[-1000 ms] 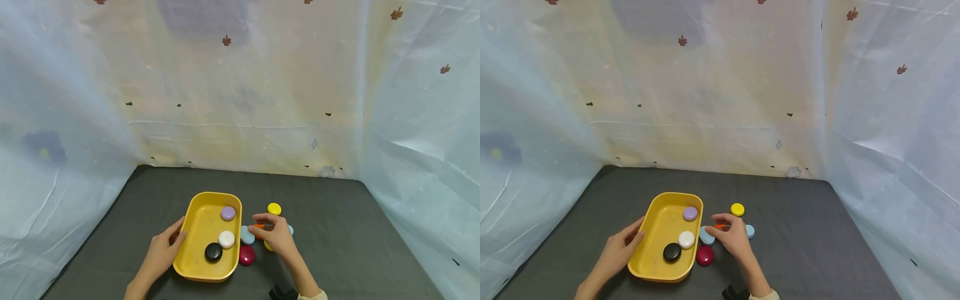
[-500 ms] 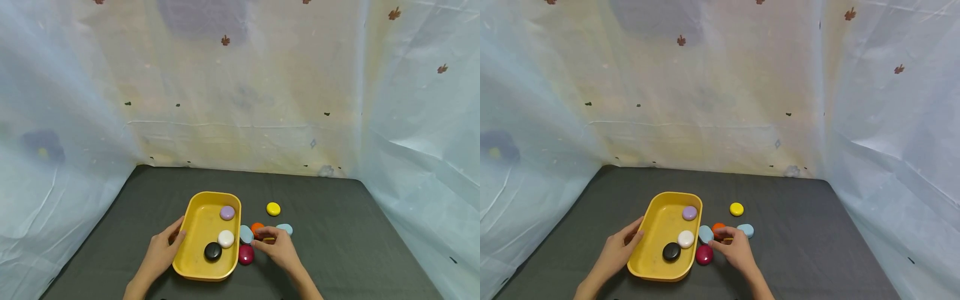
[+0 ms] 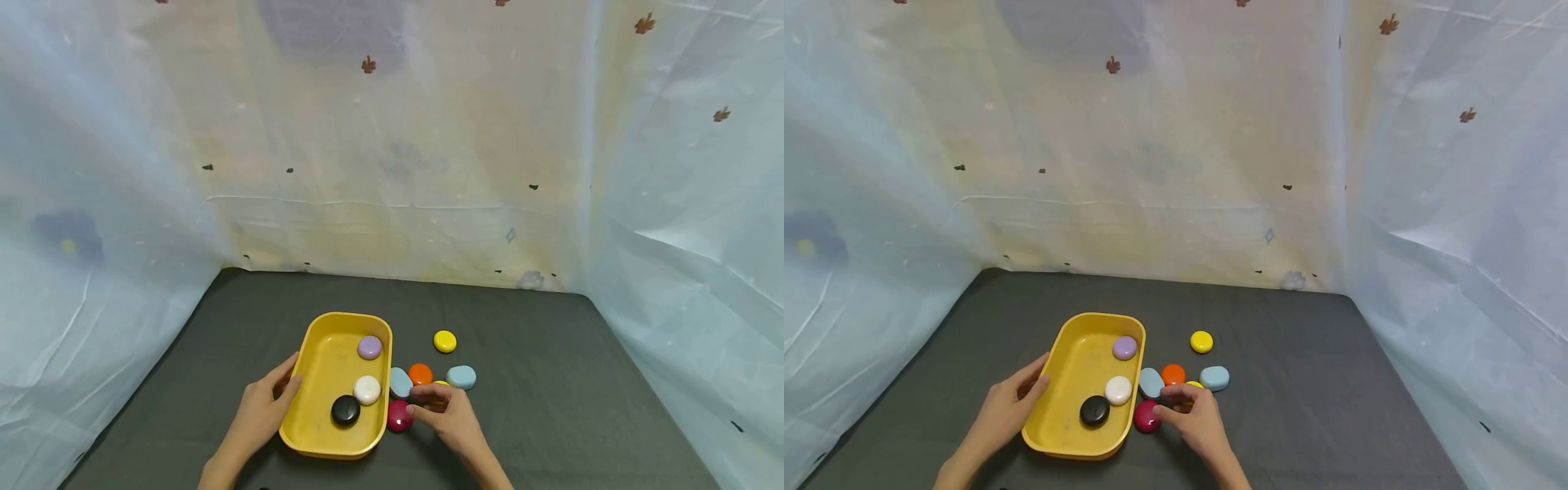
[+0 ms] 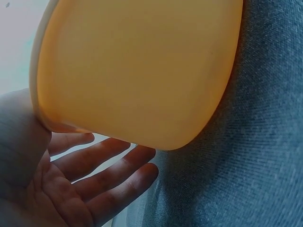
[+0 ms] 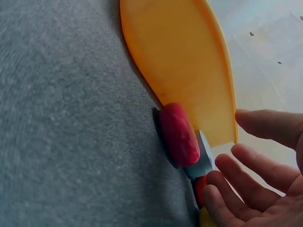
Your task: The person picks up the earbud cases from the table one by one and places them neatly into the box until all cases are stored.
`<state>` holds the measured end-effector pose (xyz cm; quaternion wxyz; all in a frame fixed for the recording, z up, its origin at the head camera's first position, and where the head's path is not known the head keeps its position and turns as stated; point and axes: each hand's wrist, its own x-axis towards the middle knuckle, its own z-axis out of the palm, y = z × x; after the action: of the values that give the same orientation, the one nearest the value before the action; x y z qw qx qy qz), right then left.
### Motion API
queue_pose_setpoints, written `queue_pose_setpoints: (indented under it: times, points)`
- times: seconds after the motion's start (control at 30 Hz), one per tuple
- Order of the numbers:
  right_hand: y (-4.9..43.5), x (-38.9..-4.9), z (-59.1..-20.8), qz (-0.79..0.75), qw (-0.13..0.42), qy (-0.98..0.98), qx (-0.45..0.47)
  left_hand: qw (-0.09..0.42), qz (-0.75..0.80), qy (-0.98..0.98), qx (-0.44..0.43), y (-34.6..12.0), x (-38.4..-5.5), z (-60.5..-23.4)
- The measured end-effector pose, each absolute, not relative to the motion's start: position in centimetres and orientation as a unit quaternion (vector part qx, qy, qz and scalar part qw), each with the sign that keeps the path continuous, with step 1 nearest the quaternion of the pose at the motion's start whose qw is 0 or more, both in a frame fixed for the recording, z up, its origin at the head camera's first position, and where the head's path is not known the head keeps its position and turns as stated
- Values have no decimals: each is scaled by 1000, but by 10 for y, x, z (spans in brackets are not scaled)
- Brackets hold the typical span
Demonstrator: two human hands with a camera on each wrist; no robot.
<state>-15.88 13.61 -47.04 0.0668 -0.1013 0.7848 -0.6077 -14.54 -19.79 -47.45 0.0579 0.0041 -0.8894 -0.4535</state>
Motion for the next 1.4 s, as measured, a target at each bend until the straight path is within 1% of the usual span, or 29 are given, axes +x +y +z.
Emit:
queue_pose_setpoints:
  times: [0.4,0.6,0.9,1.17,1.4]
  points:
    - [130,-162,-472,-597,73,790,-115,62,-458,-887,2,-199,-145,-478]
    - [132,-161,-473,-587,66,799,-117,55,-465,-883,1,-196,-145,-478]
    - [130,-161,-477,-586,69,797,-129,59,-453,-889,3,-199,-146,-477]
    - [126,-159,-482,-593,114,784,-140,59,-453,-890,3,-201,-145,-479]
    - [126,-161,-483,-579,137,789,-155,60,-453,-889,3,-199,-146,-476]
